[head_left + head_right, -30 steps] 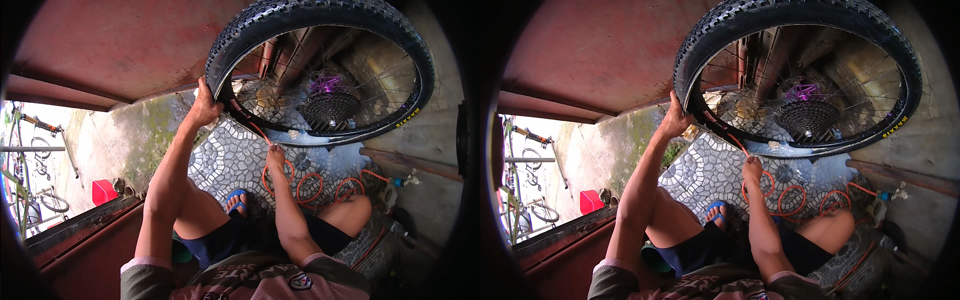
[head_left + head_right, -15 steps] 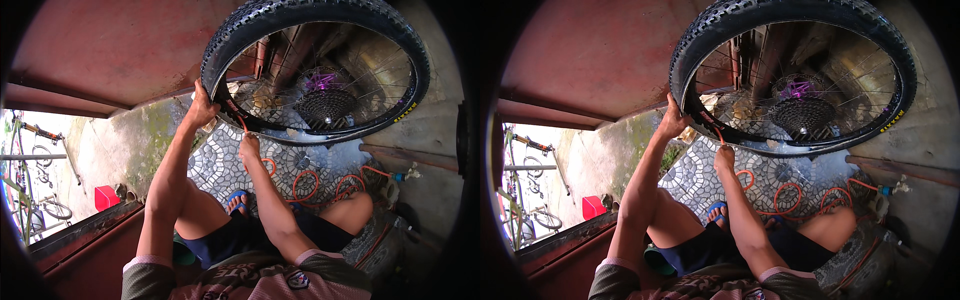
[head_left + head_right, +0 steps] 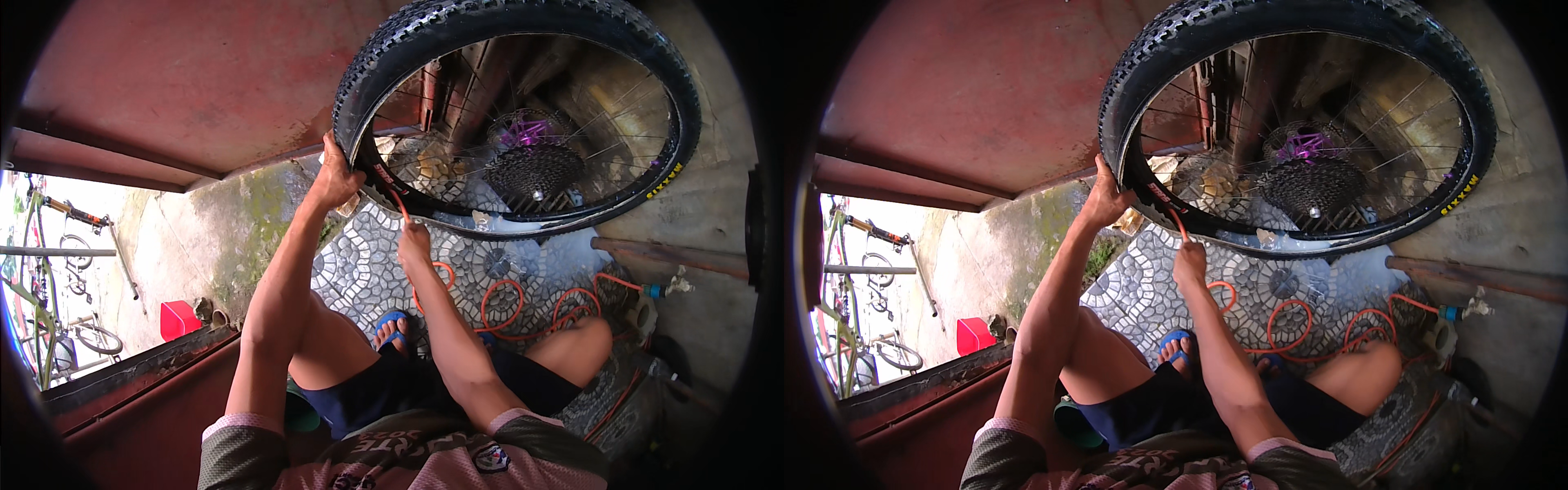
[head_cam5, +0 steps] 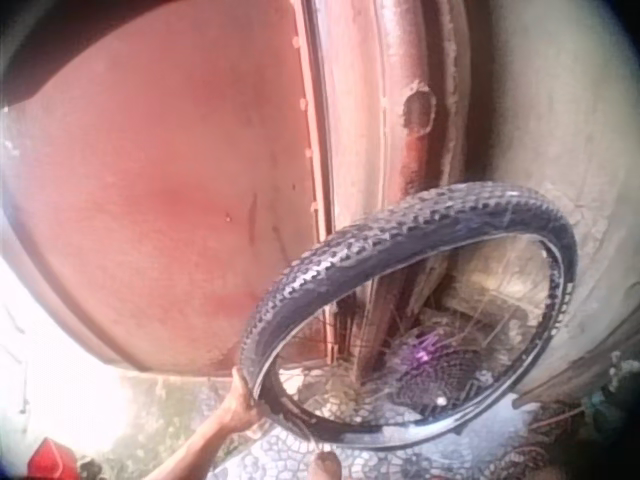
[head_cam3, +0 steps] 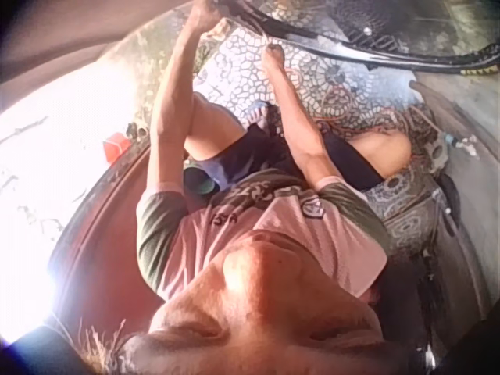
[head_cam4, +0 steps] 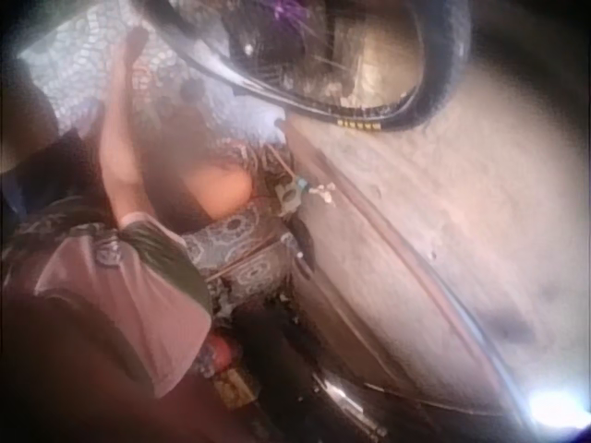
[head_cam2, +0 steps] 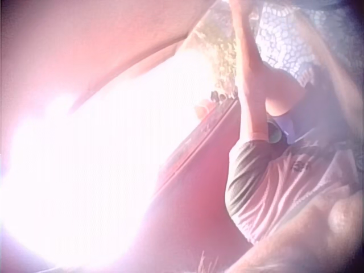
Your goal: The person removes the tire from a bicycle wheel using a tire lever, then re-seats the tire bead onto the rim by hand. The wheel is held upright and rotated as needed during the process.
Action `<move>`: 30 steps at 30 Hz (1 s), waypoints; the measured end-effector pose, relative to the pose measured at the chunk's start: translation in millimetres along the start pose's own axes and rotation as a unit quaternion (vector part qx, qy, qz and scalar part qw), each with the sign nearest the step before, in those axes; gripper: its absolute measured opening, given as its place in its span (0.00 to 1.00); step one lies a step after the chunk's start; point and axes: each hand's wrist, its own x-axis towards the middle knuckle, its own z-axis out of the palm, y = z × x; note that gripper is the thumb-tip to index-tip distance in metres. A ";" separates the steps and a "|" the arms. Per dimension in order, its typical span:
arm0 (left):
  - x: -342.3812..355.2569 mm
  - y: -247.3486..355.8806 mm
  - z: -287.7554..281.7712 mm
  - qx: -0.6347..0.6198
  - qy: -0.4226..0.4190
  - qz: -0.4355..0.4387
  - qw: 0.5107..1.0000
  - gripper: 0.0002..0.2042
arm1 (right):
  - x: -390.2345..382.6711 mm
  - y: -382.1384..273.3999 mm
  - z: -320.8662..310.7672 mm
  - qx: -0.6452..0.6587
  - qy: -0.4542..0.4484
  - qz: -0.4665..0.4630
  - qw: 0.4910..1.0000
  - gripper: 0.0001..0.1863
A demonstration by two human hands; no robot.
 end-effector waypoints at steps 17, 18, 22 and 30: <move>5.6 6.7 1.1 0.016 0.004 0.008 1.000 0.41 | -6.0 -18.1 -14.0 -0.263 0.048 -0.217 0.939 0.17; 5.9 4.7 0.7 0.018 0.004 0.011 1.000 0.41 | -5.4 -29.0 -3.0 -0.271 0.059 -0.240 0.930 0.16; 2.4 10.1 -1.4 0.003 -0.008 -0.003 1.000 0.43 | 3.0 -40.4 3.0 -0.290 0.100 -0.212 0.928 0.17; 8.1 1.5 2.7 0.006 0.007 0.016 1.000 0.42 | 43.6 -12.7 2.8 -0.233 0.101 -0.248 0.935 0.18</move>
